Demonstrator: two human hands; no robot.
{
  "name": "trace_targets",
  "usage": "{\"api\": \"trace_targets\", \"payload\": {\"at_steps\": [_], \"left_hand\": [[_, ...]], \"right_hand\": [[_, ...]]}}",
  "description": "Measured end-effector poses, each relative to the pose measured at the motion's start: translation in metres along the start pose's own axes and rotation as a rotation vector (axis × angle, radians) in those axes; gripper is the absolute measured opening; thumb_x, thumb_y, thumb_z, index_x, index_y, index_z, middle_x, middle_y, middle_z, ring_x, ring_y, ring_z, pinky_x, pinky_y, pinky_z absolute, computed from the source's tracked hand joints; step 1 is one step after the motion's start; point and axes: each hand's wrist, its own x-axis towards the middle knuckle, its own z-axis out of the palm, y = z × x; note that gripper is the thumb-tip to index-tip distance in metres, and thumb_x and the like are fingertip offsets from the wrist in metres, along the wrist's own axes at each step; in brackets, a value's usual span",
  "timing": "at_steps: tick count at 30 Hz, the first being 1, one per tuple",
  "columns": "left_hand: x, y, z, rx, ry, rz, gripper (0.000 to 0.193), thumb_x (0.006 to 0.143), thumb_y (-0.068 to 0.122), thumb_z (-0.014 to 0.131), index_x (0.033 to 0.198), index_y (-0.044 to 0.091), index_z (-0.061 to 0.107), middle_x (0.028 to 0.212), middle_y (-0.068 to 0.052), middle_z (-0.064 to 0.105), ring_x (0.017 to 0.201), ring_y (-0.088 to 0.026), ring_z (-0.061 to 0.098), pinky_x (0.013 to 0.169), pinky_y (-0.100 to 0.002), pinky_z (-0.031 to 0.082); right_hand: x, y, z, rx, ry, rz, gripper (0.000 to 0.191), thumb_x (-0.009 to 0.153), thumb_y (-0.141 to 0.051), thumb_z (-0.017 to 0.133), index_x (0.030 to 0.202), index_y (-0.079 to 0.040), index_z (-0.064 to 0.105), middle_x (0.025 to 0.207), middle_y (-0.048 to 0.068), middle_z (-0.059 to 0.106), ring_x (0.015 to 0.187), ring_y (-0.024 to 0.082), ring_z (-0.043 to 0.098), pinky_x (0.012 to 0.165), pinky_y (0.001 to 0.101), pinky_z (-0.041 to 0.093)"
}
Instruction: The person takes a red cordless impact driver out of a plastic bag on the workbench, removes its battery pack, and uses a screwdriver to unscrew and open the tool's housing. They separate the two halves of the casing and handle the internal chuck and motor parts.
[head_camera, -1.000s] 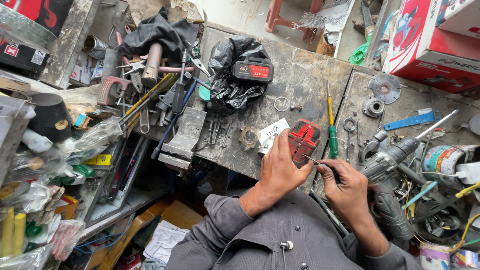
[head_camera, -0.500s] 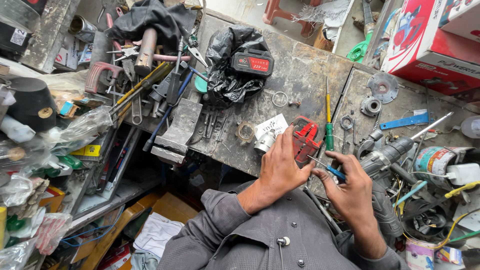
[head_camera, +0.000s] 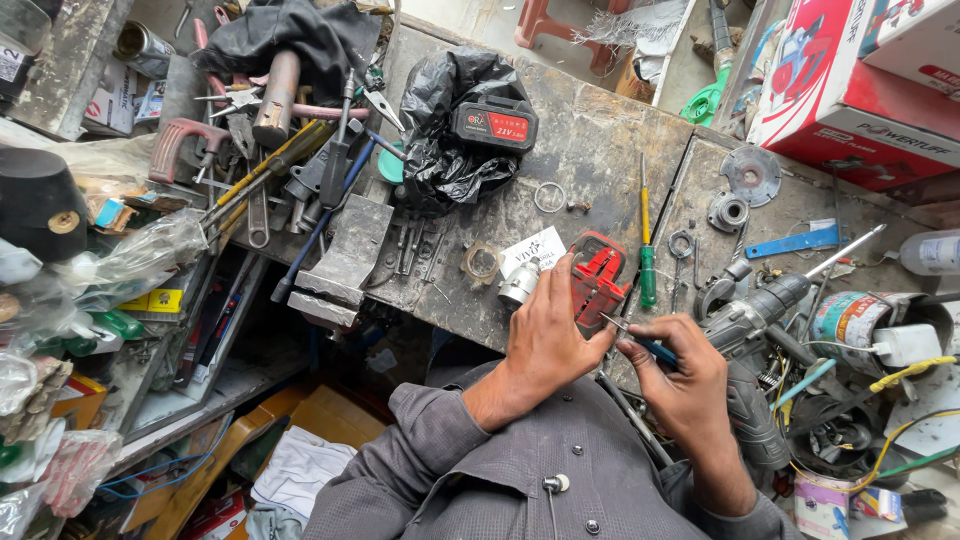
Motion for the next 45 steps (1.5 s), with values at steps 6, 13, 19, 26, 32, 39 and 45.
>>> {"api": "trace_targets", "payload": {"at_steps": [6, 13, 19, 26, 32, 39, 45], "left_hand": [[-0.002, -0.0021, 0.0014, 0.018, -0.018, 0.014, 0.097, 0.076, 0.036, 0.085, 0.147, -0.01, 0.037, 0.117, -0.025, 0.06, 0.104, -0.041, 0.067, 0.085, -0.046, 0.056], [-0.0028, -0.0026, -0.001, -0.001, -0.006, 0.016, 0.095, 0.075, 0.032, 0.085, 0.147, -0.009, 0.038, 0.119, -0.025, 0.061, 0.105, -0.041, 0.067, 0.086, -0.046, 0.056], [-0.0012, 0.001, -0.0029, -0.01, -0.021, 0.005, 0.095, 0.076, 0.032, 0.085, 0.147, -0.008, 0.038, 0.118, -0.025, 0.061, 0.102, -0.042, 0.067, 0.084, -0.047, 0.056], [-0.0001, -0.0015, -0.0034, -0.001, 0.004, 0.032, 0.092, 0.075, 0.03, 0.084, 0.146, -0.007, 0.039, 0.118, -0.025, 0.062, 0.103, -0.042, 0.068, 0.085, -0.047, 0.056], [-0.0003, -0.001, -0.0029, -0.005, -0.011, 0.011, 0.094, 0.074, 0.03, 0.085, 0.146, -0.007, 0.039, 0.116, -0.025, 0.062, 0.101, -0.042, 0.068, 0.083, -0.047, 0.057], [0.0017, -0.0009, -0.0044, -0.021, -0.023, 0.002, 0.093, 0.075, 0.03, 0.084, 0.147, -0.006, 0.039, 0.117, -0.024, 0.062, 0.101, -0.042, 0.068, 0.082, -0.047, 0.057], [0.0004, -0.0018, -0.0052, -0.015, -0.005, 0.017, 0.093, 0.074, 0.031, 0.085, 0.147, -0.006, 0.039, 0.117, -0.024, 0.062, 0.101, -0.042, 0.068, 0.083, -0.047, 0.057]], "right_hand": [[-0.001, 0.0071, -0.001, -0.086, -0.174, 0.172, 0.014, 0.102, -0.012, 0.064, 0.098, -0.004, 0.075, 0.072, 0.011, 0.064, 0.059, 0.021, 0.061, 0.06, 0.0341, 0.049], [-0.0018, 0.0014, -0.0009, 0.097, 0.033, -0.066, 0.02, 0.091, -0.018, 0.074, 0.102, -0.002, 0.069, 0.087, 0.01, 0.069, 0.077, 0.016, 0.068, 0.069, 0.0287, 0.053], [-0.0044, 0.0038, 0.002, -0.036, -0.167, 0.276, 0.015, 0.101, -0.013, 0.063, 0.102, -0.004, 0.075, 0.072, 0.011, 0.065, 0.061, 0.018, 0.062, 0.063, 0.0295, 0.051], [-0.0063, 0.0013, 0.0027, 0.077, 0.038, 0.004, 0.02, 0.088, -0.017, 0.077, 0.101, -0.004, 0.07, 0.082, 0.009, 0.067, 0.07, 0.014, 0.064, 0.064, 0.0285, 0.05], [-0.0049, 0.003, 0.0018, -0.022, -0.102, 0.24, 0.013, 0.1, -0.017, 0.07, 0.102, -0.005, 0.075, 0.074, 0.009, 0.065, 0.06, 0.015, 0.059, 0.06, 0.0297, 0.049], [-0.0059, 0.0049, 0.0017, 0.081, -0.015, 0.006, 0.026, 0.085, -0.019, 0.079, 0.104, -0.003, 0.069, 0.081, 0.008, 0.067, 0.067, 0.015, 0.062, 0.062, 0.03, 0.051], [-0.0031, 0.0057, 0.0001, -0.059, -0.191, 0.229, 0.013, 0.097, -0.017, 0.07, 0.103, -0.006, 0.075, 0.073, 0.012, 0.068, 0.062, 0.016, 0.065, 0.061, 0.0309, 0.051]]}}
